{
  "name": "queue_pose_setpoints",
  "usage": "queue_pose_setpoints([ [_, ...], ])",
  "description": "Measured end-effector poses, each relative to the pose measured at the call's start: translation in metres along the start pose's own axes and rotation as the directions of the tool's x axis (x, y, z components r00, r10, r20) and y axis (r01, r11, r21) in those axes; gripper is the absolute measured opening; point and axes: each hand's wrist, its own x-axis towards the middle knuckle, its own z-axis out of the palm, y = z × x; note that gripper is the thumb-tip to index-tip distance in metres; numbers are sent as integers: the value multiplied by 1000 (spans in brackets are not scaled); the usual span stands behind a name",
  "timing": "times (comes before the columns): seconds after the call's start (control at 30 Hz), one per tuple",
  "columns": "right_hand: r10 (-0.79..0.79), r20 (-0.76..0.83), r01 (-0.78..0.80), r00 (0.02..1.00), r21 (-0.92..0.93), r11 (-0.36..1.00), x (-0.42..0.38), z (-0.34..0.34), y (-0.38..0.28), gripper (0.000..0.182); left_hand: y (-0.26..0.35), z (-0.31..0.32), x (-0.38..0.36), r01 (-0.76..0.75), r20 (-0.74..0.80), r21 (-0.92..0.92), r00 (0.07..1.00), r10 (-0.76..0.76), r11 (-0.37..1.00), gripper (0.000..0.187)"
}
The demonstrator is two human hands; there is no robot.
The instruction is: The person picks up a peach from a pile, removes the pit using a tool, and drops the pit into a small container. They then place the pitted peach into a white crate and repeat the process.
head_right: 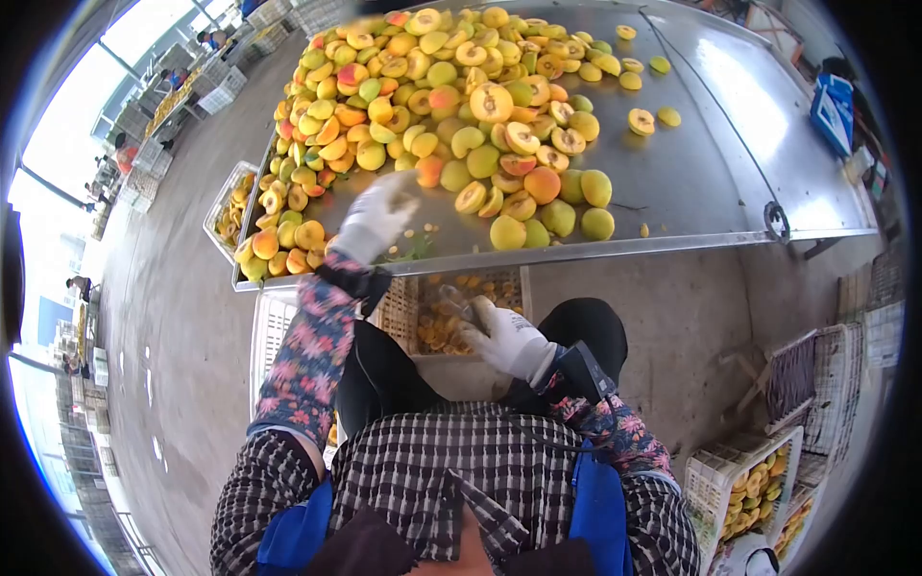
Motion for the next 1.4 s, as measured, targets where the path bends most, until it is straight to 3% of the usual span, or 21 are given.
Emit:
queue_pose_setpoints([
  [0.03,-1,-14,1,1000,-2,1000,0,2,2,31,2,20,15,-182,17,50,983,182,982,41],
  [0.1,33,-3,-33,999,27,999,-1,-4,-8,32,3,50,41,-349,111,135,935,336,927,41],
  [0.17,-60,-40,61,997,43,997,-1,1,5,32,4,68,56,-360,283,215,913,295,908,44],
  [0.3,25,20,-25,999,1,1000,-7,-8,-12,31,13,63,62,-335,428,390,891,154,858,54],
  [0.37,2,37,-3,999,45,999,-8,-5,-10,32,25,55,54,-246,447,424,894,35,872,53],
  [0.43,-30,32,28,999,49,998,-3,-2,-10,32,24,56,43,-168,319,433,947,24,886,53],
  [0.53,5,40,-7,999,53,999,-3,2,-10,33,19,46,36,125,400,237,891,-214,963,54],
  [0.57,3,27,-4,1000,39,999,-2,5,-9,33,15,41,27,295,374,-253,908,-187,921,48],
  [0.6,-8,-6,8,1000,48,999,-2,5,-9,33,13,37,14,375,345,-676,922,-178,635,42],
  [0.63,-17,-38,19,999,57,998,-3,6,-9,34,13,33,4,348,315,-920,930,-187,180,37],
  [0.73,-48,-157,59,986,66,996,-2,10,-9,38,36,18,-27,202,233,-969,933,-273,-140,34],
  [0.77,-152,-282,155,947,-13,988,7,19,9,37,42,15,-39,209,266,-947,937,-228,-245,37],
  [0.8,-211,-366,241,907,38,970,10,23,9,35,46,14,-49,209,288,-914,938,-193,-347,41],
  [0.83,-223,-339,239,914,8,971,11,16,-2,31,48,13,-59,200,296,-873,942,-158,-445,45],
  [0.9,-478,-421,455,771,-161,876,13,7,-32,25,55,18,-74,147,267,-899,931,-251,-412,53],
  [0.97,-349,-312,290,884,-219,932,8,1,-52,27,57,22,-82,129,272,-888,922,-277,-442,49],
  [1.17,-338,-314,155,887,-486,860,13,13,-68,34,69,20,-92,89,243,-893,920,-306,-441,42],
  [1.4,-210,-222,63,952,-528,847,11,25,-59,37,74,20,-97,157,310,-910,873,-376,-385,41],
])
